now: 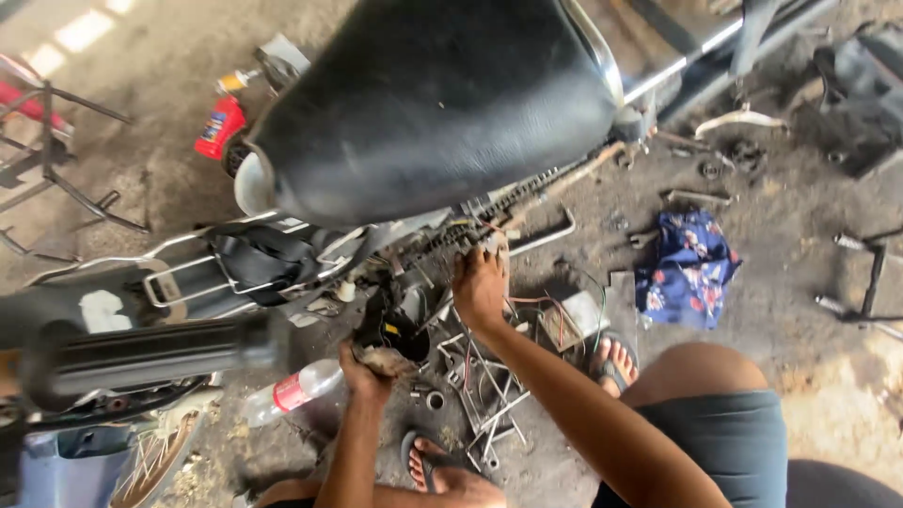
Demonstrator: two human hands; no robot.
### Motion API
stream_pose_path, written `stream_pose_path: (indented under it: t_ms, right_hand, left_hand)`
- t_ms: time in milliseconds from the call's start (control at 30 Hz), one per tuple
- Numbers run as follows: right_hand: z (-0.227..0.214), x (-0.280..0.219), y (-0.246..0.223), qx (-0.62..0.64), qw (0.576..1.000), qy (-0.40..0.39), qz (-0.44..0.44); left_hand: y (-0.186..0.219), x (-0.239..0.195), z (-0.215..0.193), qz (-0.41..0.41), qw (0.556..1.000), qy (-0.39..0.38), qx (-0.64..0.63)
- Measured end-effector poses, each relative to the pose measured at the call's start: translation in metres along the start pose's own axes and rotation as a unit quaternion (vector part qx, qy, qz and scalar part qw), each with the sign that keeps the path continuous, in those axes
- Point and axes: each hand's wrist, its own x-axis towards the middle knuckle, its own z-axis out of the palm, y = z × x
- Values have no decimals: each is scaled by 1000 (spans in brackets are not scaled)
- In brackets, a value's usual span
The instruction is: The person sits on the ground and works on the engine of a motorcycle. They use a wrench to loosen and remove bolts from the engine casing, then remove the casing to access the internal components.
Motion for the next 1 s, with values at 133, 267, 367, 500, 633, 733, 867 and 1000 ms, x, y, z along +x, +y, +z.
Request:
stream_pose_path:
  t_ms: [133,267,367,500,633,733,867,1000]
  right_hand:
    - [-4,-9,-19,69,996,5,59]
    - [-9,-14,-25,159,985,16,57]
    - [-19,-17,-18,152,983,43,-90]
    - [2,-16,-9,142,973,34,-179]
    - [-50,-20,-79,124,991,-6,-41]
    - [-64,-17,-83,274,947,-70,152]
    - [-62,-8,-57,579,768,-71,263]
    - [-77,-1,-70,653,681,-71,323]
  left_hand:
    - [-1,-21,14,-16,998,31,-46]
    - [0,-39,28,-33,996,78,-28]
    - [3,-43,28,-94,989,83,-80]
    - [16,-79,61,-110,980,108,-127]
    - [8,-82,61,-106,980,100,-134]
    - [6,-91,67,-103,979,97,-148]
    - [4,-97,75,-107,970,122,-182]
    - [-2,-98,72,-108,964,114,-213]
